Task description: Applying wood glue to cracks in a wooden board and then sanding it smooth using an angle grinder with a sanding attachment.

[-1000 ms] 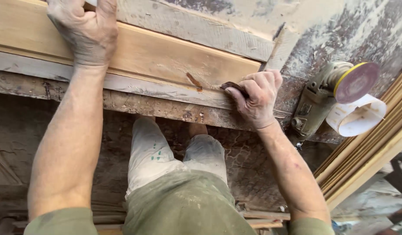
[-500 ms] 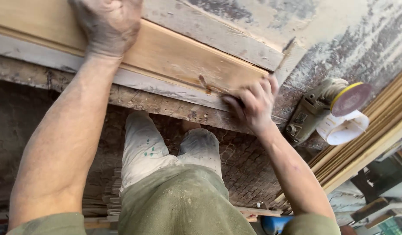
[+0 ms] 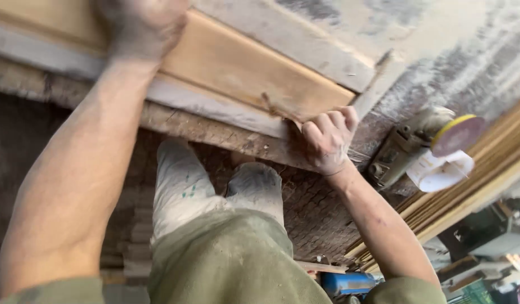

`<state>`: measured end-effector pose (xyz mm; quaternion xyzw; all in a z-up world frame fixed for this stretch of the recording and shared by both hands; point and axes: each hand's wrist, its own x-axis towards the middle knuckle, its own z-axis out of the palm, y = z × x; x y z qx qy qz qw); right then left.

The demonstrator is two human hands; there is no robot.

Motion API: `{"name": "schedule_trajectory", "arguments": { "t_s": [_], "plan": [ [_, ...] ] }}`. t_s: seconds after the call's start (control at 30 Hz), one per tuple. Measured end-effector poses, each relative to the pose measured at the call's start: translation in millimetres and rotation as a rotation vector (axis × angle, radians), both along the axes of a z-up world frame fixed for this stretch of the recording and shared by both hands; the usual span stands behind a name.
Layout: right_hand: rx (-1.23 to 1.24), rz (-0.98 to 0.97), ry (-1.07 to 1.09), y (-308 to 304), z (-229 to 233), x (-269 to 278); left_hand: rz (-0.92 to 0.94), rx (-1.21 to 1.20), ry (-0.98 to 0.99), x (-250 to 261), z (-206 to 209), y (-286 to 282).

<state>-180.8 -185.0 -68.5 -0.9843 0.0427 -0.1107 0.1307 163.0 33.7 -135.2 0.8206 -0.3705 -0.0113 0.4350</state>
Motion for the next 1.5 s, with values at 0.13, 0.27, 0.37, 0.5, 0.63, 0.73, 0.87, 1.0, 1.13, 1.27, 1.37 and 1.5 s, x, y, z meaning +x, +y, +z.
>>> {"name": "schedule_trajectory", "arguments": {
  "t_s": [0.13, 0.27, 0.37, 0.5, 0.63, 0.73, 0.87, 1.0, 1.13, 1.27, 1.37, 1.5],
  "plan": [
    [0.02, 0.064, 0.012, 18, -3, 49, -0.004, 0.002, -0.001, -11, -20, 27],
    [0.09, 0.023, -0.057, 23, -1, 66, -0.044, -0.037, -0.005, -30, -44, 43],
    [0.038, 0.034, 0.009, -2, 8, 25, -0.063, -0.05, -0.019, -26, -50, 44],
    [-0.04, 0.097, 0.029, -4, 13, 27, -0.022, -0.001, -0.036, -31, -44, 80],
    [0.059, 0.044, -0.077, 36, 4, 81, -0.072, -0.022, -0.029, -39, -31, 66],
    [0.093, -0.031, -0.14, 38, 9, 87, -0.103, -0.053, -0.056, -22, -15, 19],
    [-0.037, -0.128, 0.124, 9, 40, 37, -0.085, -0.039, -0.058, -1, 4, -36],
    [0.02, -0.067, 0.123, 21, 32, 73, -0.068, -0.001, -0.053, 1, 0, -32],
    [0.121, -0.14, 0.315, 20, 47, 87, -0.093, -0.024, -0.06, 5, 5, -50],
    [0.149, -0.193, 0.495, -6, 51, 53, -0.066, -0.024, -0.062, 12, 2, -43],
    [0.207, -0.167, 0.469, 12, 46, 84, -0.047, 0.0, -0.074, 15, 6, -28],
    [0.228, -0.195, 0.355, 22, 38, 97, -0.075, -0.042, -0.077, 12, 9, -56]
  ]
}}
